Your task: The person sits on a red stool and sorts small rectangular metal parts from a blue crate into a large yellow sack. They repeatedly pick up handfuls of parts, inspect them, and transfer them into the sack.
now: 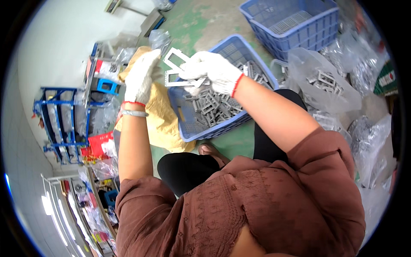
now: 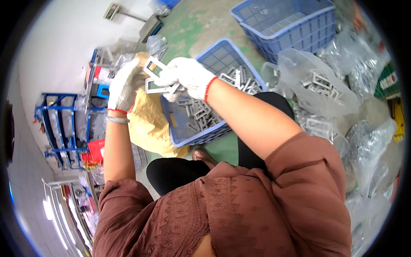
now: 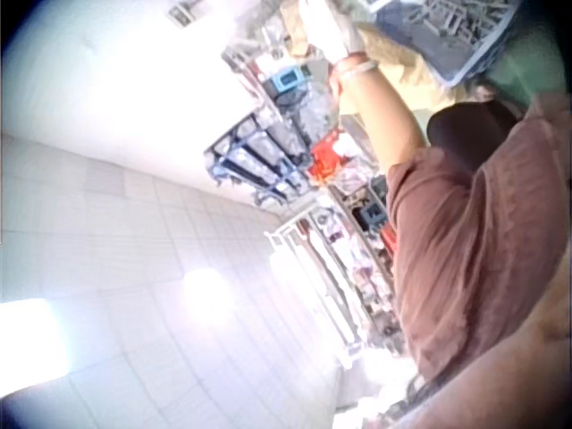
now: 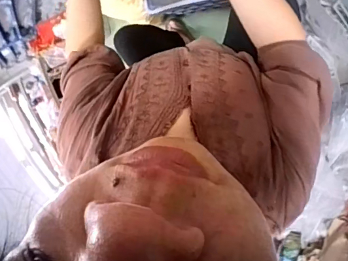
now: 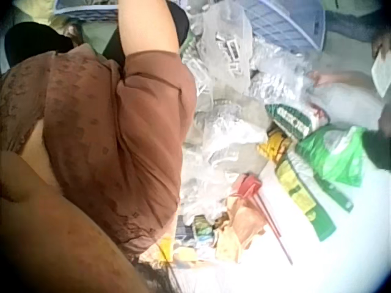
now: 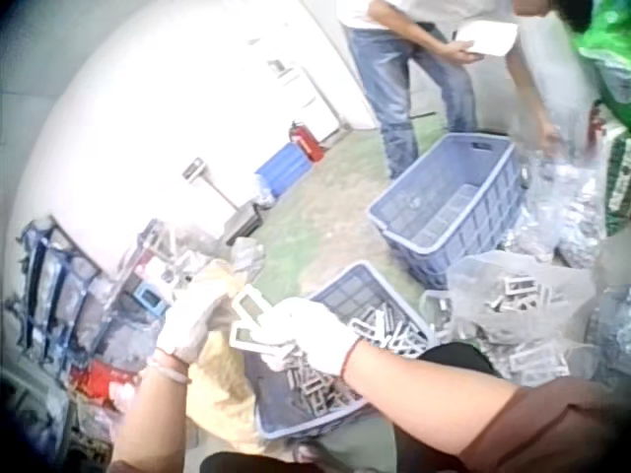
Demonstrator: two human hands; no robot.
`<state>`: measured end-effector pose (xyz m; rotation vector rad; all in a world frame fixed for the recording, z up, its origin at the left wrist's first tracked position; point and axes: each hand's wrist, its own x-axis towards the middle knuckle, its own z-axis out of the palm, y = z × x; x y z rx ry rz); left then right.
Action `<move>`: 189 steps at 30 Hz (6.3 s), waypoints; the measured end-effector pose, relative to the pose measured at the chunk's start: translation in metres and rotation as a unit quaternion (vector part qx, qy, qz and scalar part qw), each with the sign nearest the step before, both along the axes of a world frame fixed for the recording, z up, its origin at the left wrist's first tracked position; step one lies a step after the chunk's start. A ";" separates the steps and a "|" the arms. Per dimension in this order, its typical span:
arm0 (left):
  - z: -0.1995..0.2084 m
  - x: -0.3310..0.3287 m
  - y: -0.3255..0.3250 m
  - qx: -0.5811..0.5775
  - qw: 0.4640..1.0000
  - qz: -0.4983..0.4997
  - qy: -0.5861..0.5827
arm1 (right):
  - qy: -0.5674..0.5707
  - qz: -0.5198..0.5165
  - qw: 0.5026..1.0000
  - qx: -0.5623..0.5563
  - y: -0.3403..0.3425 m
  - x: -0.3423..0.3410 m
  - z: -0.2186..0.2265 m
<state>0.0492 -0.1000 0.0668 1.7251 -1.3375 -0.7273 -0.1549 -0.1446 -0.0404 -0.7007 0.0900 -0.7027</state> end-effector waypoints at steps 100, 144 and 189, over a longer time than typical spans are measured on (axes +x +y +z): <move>-0.098 -0.032 0.140 -0.228 0.973 -0.017 0.046 | 0.200 -0.146 0.960 -0.129 0.036 0.017 0.006; -0.117 -0.003 0.139 -0.164 0.969 0.003 0.187 | 0.628 -0.332 0.571 -0.412 -0.034 -0.213 -0.019; -0.101 0.376 0.090 0.318 0.597 -0.114 -0.728 | 0.635 -0.113 0.469 -0.603 -0.023 -0.083 -0.015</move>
